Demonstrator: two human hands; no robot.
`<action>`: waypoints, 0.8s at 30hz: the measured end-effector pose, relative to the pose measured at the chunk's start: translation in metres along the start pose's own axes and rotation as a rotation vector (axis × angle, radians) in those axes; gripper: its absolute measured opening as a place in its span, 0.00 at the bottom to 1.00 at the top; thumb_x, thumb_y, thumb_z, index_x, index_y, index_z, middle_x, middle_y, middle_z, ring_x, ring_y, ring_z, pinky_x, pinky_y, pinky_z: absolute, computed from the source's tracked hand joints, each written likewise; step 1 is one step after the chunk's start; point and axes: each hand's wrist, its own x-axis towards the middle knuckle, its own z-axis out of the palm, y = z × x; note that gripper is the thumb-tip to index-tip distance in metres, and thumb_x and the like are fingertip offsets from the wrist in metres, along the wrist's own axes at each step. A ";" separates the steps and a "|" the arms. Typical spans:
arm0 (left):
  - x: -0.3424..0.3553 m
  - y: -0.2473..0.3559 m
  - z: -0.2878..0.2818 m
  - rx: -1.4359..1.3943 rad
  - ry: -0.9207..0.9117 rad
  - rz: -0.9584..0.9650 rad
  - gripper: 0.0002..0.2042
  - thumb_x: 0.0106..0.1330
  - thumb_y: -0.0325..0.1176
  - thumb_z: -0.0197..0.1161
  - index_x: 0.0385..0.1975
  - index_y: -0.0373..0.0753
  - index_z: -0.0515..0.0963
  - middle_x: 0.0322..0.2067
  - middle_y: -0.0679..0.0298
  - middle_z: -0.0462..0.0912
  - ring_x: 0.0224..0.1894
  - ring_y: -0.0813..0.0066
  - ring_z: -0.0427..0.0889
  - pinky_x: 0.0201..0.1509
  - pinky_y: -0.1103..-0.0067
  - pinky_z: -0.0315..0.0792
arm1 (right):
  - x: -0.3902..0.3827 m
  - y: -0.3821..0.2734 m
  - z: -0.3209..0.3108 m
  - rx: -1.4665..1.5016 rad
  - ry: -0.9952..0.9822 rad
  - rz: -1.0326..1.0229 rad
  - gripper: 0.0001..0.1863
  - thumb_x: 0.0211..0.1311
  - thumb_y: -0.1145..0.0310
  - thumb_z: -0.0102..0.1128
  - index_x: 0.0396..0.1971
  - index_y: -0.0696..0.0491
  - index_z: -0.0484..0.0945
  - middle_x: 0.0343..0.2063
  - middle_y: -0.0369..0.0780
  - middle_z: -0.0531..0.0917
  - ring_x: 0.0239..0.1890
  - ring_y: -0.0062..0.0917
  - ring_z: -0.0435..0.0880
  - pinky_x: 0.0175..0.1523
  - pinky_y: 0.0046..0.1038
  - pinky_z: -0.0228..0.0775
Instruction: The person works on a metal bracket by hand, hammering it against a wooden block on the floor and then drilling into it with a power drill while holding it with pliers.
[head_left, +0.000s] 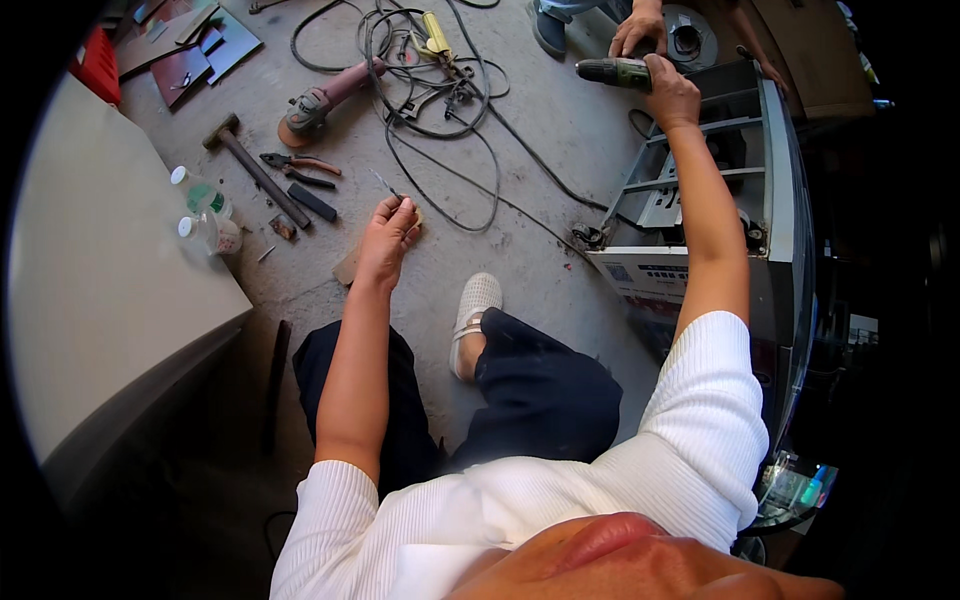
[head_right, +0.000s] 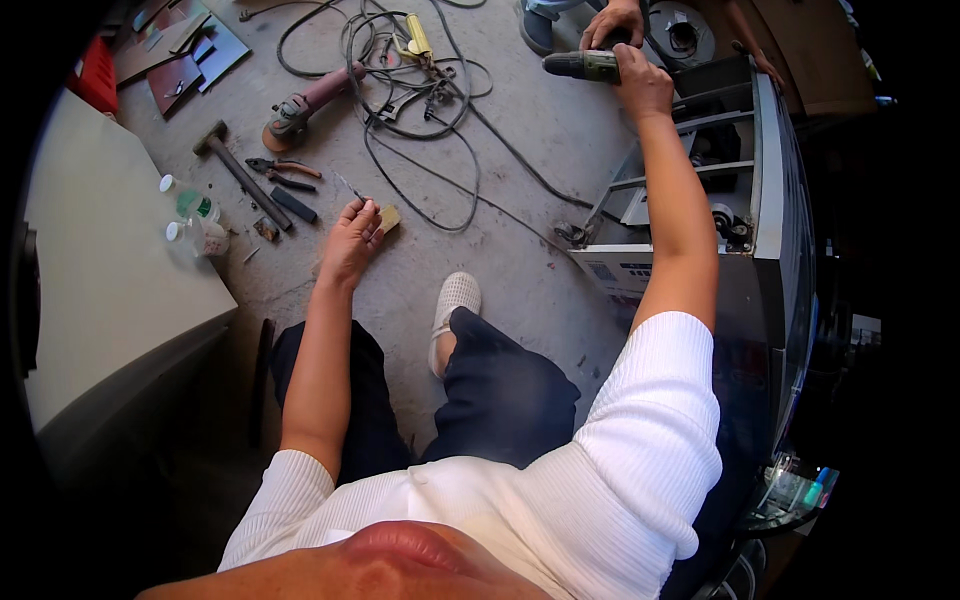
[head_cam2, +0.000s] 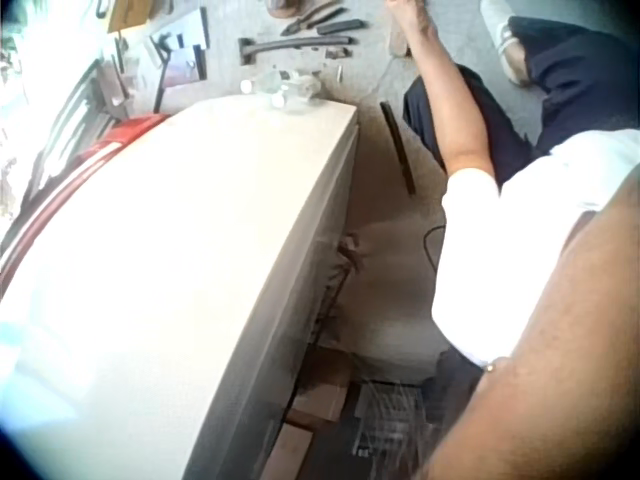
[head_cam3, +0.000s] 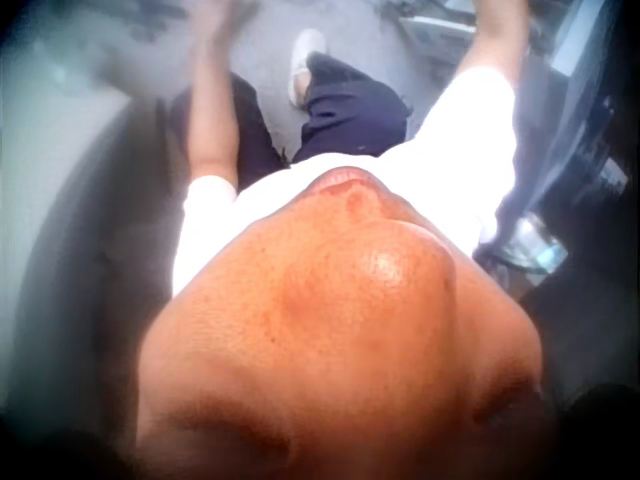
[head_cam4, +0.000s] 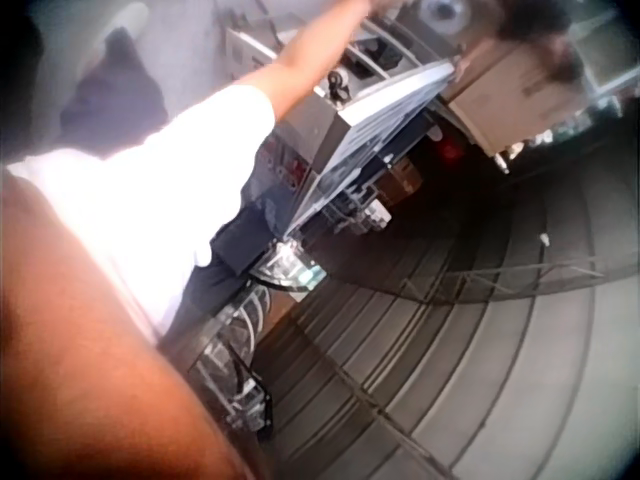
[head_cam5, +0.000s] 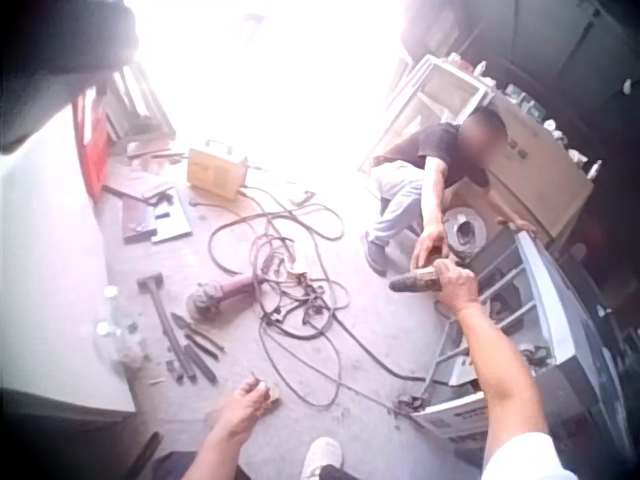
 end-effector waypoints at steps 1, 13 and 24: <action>0.000 0.000 0.002 0.025 0.004 0.002 0.10 0.65 0.39 0.62 0.42 0.48 0.73 0.36 0.76 0.78 0.38 0.87 0.75 0.43 0.85 0.68 | -0.010 -0.014 -0.001 0.101 0.002 0.105 0.21 0.48 0.62 0.64 0.43 0.43 0.69 0.37 0.35 0.81 0.34 0.38 0.83 0.39 0.35 0.76; -0.004 0.005 0.051 0.218 -0.056 0.542 0.09 0.69 0.37 0.57 0.41 0.39 0.72 0.38 0.66 0.81 0.38 0.83 0.74 0.46 0.83 0.68 | -0.188 -0.212 -0.069 1.380 -0.087 0.789 0.22 0.45 0.67 0.74 0.36 0.55 0.70 0.32 0.35 0.80 0.34 0.16 0.75 0.42 0.22 0.70; -0.030 0.022 0.104 0.504 -0.440 0.433 0.11 0.69 0.37 0.57 0.39 0.35 0.77 0.41 0.64 0.81 0.43 0.82 0.76 0.51 0.83 0.69 | -0.243 -0.272 -0.068 1.628 -0.186 0.889 0.23 0.44 0.72 0.75 0.38 0.54 0.69 0.32 0.34 0.79 0.35 0.15 0.76 0.43 0.21 0.70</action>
